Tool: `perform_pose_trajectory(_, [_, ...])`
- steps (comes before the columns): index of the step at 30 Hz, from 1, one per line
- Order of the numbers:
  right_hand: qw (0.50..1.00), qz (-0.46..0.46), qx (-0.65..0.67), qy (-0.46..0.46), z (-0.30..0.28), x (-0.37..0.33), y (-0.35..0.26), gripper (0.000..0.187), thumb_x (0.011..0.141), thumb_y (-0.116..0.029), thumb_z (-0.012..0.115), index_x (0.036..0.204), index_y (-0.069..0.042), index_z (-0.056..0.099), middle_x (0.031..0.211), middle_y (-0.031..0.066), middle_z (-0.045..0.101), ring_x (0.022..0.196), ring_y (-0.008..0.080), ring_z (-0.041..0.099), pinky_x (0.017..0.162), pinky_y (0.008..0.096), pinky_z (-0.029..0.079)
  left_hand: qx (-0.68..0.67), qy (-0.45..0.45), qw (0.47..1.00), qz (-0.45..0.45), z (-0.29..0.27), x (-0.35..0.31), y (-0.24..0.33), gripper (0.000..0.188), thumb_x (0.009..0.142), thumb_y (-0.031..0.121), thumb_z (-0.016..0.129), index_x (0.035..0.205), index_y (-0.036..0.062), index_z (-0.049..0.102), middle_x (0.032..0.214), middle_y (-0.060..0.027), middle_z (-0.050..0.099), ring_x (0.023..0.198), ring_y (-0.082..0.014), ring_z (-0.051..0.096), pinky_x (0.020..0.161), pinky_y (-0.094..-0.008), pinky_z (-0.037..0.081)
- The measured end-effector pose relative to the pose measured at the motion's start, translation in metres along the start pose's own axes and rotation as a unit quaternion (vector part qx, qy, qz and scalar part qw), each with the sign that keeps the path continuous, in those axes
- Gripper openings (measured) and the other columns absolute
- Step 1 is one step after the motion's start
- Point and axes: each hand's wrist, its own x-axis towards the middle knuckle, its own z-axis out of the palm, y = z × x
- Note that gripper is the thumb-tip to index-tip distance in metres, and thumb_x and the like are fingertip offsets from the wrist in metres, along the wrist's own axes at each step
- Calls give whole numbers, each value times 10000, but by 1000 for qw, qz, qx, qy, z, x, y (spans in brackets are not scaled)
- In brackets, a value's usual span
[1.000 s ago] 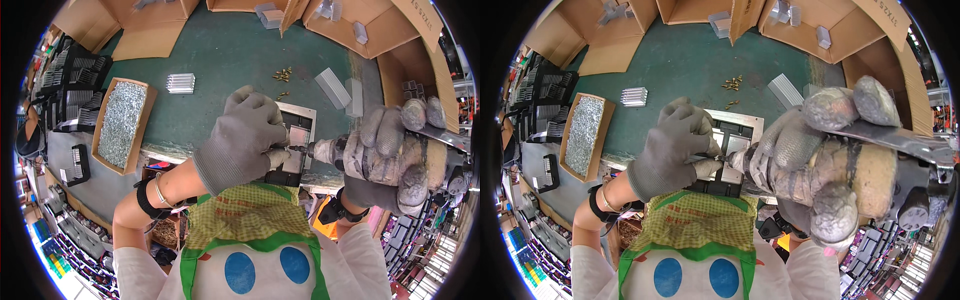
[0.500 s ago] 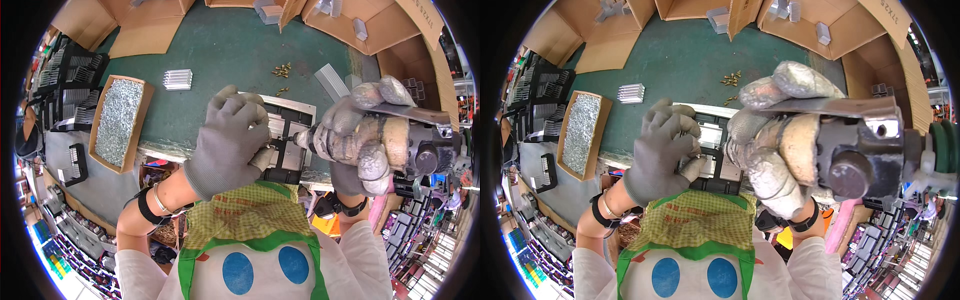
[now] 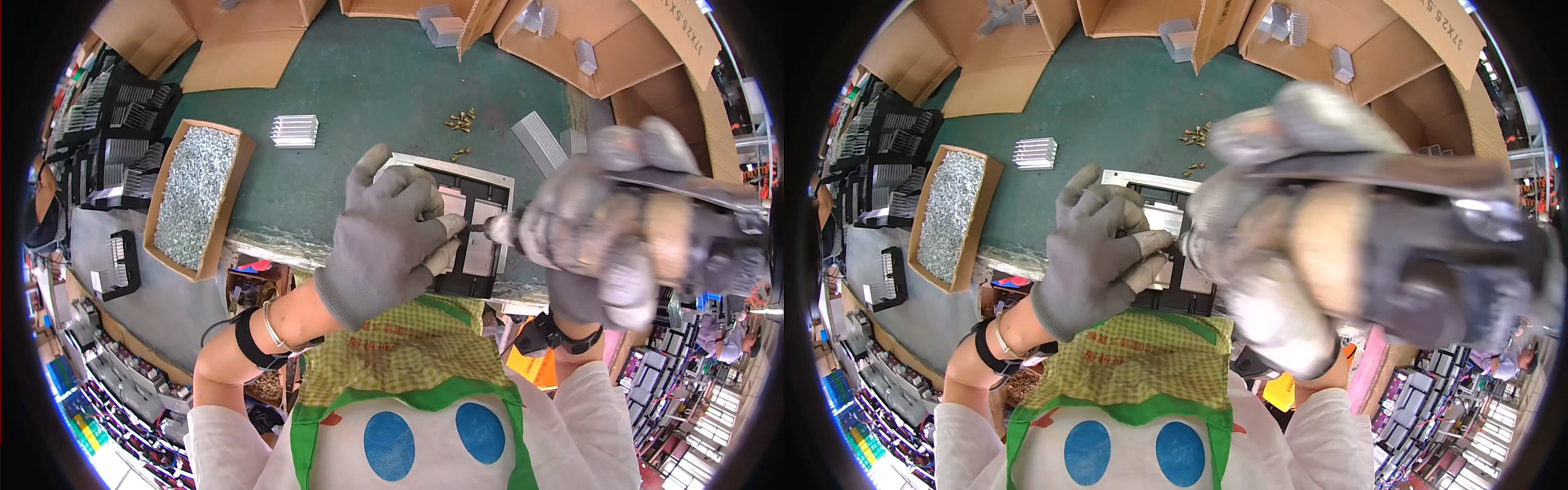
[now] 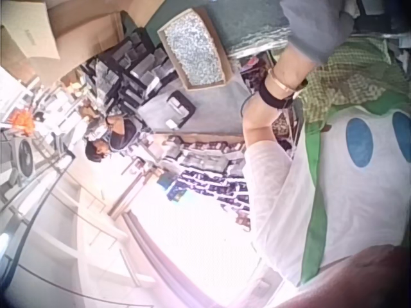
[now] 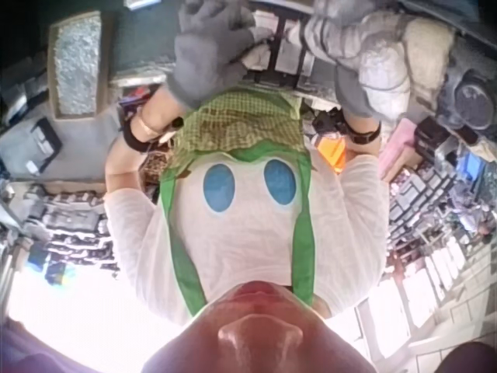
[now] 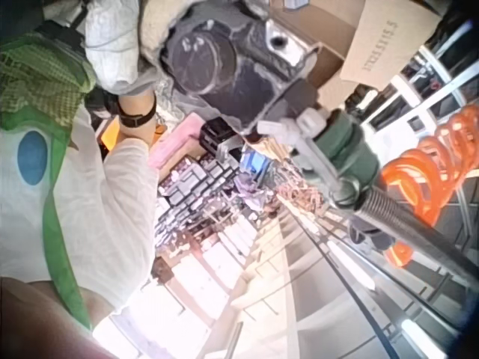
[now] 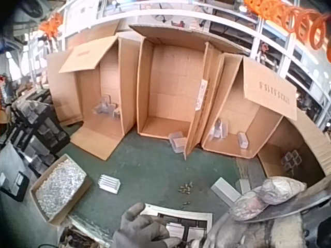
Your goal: Assembling electronic inverter components using a pneumatic screwdriver on a factory assembly line.
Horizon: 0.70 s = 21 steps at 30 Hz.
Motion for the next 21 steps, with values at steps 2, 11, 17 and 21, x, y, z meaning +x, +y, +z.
perform_pose_trajectory(2, [985,13,170,33,-4,1,-10,670,851,-118,704,1376,-85,290,1271,100,437,911,206,472,690,410,535,-2,4,1000,3,-3,-1,2,189,662,217,775,807,116,708,794,-30,547,933,-254,584,1042,-547,337])
perform_pose_trajectory(11, [971,26,239,-12,-17,0,-24,692,729,-233,851,1226,-146,378,914,44,553,861,187,534,692,333,540,-31,1,999,25,-7,-3,12,225,620,179,797,826,123,725,757,8,573,871,-215,608,1055,-545,335])
perform_pose_trajectory(17, [971,44,235,7,-9,-10,-24,725,723,-190,857,1268,-150,379,932,58,567,799,204,579,578,380,565,-59,-17,998,13,-8,-4,17,225,614,169,795,823,126,723,768,14,582,869,-200,609,1064,-530,331])
perform_pose_trajectory(21, [977,59,198,60,-6,-7,-25,764,740,-145,836,1330,-167,351,1023,59,549,729,216,580,562,382,558,-61,-18,998,19,-7,-5,18,209,618,177,796,804,130,713,756,16,574,862,-196,608,1054,-532,335])
